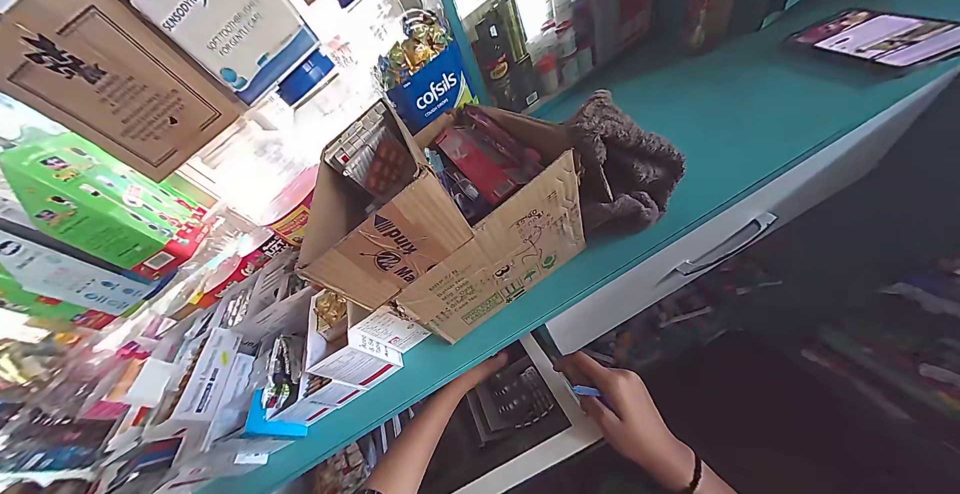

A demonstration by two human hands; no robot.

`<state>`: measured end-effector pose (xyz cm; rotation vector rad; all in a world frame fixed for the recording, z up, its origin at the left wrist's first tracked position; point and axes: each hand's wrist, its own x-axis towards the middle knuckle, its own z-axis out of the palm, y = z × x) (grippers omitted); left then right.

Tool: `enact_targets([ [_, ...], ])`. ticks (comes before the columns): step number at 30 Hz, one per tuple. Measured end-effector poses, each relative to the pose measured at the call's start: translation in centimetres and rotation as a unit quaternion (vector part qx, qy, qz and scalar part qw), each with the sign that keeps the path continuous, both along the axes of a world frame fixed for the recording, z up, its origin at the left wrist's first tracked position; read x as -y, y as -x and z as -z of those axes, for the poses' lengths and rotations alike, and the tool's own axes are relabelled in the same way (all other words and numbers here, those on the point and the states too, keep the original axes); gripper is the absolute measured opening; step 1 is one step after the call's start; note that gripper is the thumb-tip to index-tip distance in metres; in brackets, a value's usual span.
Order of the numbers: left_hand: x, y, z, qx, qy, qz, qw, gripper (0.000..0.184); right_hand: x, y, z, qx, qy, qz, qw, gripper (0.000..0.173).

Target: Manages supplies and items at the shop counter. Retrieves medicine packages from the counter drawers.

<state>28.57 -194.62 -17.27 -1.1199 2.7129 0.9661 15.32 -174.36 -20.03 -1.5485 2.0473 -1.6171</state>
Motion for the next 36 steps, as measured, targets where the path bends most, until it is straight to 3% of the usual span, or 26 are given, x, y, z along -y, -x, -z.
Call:
enact_targets([
  [4,-1.5,1.4,-1.2,0.11,0.032,-0.002,0.993,0.054,0.1,0.0,-0.1,0.001,-0.004,0.0,1.0,0.032],
  [10,-2.8,2.5,-1.1,0.164,0.013,0.005,0.986,0.059,-0.1,0.0,0.0,0.006,-0.007,-0.007,1.0,0.033],
  [17,-3.5,2.9,-1.1,0.145,0.008,-0.037,0.989,0.055,-0.1,0.1,-0.1,0.015,-0.02,-0.012,1.0,0.033],
  [21,-3.8,3.2,-2.8,0.196,-0.003,-0.029,0.98,0.055,-0.4,0.1,-0.8,0.021,-0.037,-0.025,0.999,0.03],
  [24,-5.6,4.1,-6.3,0.269,0.017,-0.001,0.963,0.057,-0.7,0.1,-1.2,0.03,-0.047,-0.034,0.998,0.029],
  [29,-4.6,2.8,-3.0,0.245,0.102,0.048,0.963,0.062,-0.7,0.2,-1.4,0.028,-0.049,-0.037,0.998,0.028],
  [33,-3.7,2.4,-2.1,0.217,0.077,0.058,0.972,0.056,-0.8,0.2,-1.6,0.034,-0.058,-0.044,0.997,0.029],
  [36,-1.9,1.1,0.6,0.175,0.053,0.042,0.982,0.054,-0.7,0.2,-1.3,0.033,-0.058,-0.045,0.997,0.028],
])
